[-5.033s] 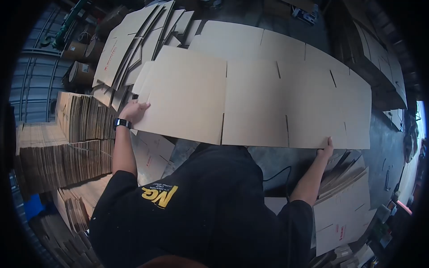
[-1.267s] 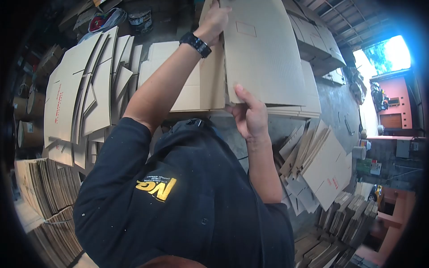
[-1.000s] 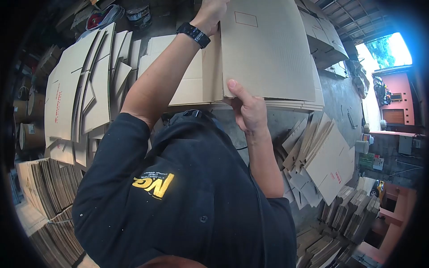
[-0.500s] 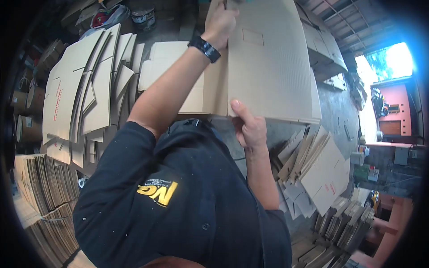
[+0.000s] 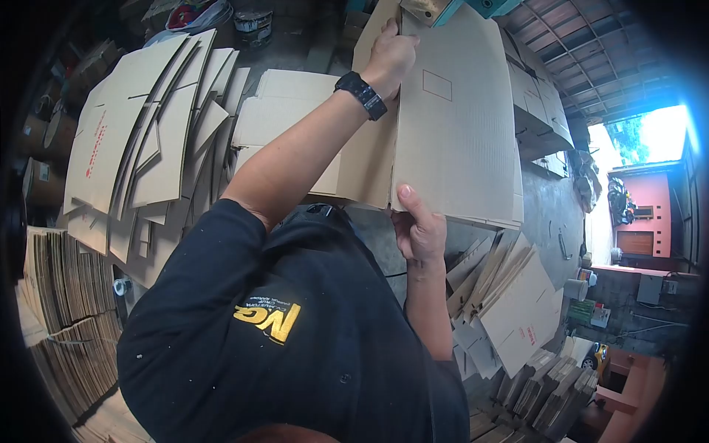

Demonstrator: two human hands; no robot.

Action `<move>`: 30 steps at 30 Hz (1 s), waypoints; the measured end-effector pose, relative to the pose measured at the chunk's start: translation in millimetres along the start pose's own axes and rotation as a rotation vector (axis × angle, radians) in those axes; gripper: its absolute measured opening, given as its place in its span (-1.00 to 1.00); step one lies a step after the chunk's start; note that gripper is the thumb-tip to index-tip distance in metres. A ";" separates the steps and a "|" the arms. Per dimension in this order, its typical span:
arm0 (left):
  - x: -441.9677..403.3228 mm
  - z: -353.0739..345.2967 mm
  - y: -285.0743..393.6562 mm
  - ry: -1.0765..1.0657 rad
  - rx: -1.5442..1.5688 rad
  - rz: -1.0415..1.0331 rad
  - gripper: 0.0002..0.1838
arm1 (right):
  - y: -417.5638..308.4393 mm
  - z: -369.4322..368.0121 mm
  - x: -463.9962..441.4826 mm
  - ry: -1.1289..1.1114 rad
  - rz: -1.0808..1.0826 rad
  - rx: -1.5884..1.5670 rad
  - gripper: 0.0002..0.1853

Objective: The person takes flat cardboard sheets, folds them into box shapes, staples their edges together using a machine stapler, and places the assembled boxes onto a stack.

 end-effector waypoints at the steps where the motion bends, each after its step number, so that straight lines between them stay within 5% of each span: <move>1: 0.3 0.6 0.9 -0.001 0.001 -0.001 -0.20 | -0.9 -3.5 0.5 0.000 0.001 0.000 -0.59; 13: 31.6 8.4 -22.5 -0.161 0.162 -0.071 -0.05 | -4.7 1.8 -1.0 0.035 -0.010 -0.017 -0.71; 15: 66.3 16.0 -18.6 -0.152 -0.150 -0.126 0.04 | -5.9 -6.5 0.8 0.075 0.039 0.022 -0.73; 18: 60.7 17.6 -12.4 -0.183 -0.112 -0.103 0.07 | -10.7 -30.6 -5.8 0.061 0.091 0.002 -0.75; 30: 24.6 17.8 -15.8 -0.177 -0.109 -0.156 0.01 | -16.4 -20.9 -48.4 0.000 0.012 -0.058 -0.77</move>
Point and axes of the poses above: each hand's wrist, its own x-axis away from the middle knuckle, its own z-axis out of the back of the hand, y = z × x, the point moved 1 cm from there along -x, towards the middle knuckle, and after that the axes turned 9 degrees about -x, right-handed, at the moved point
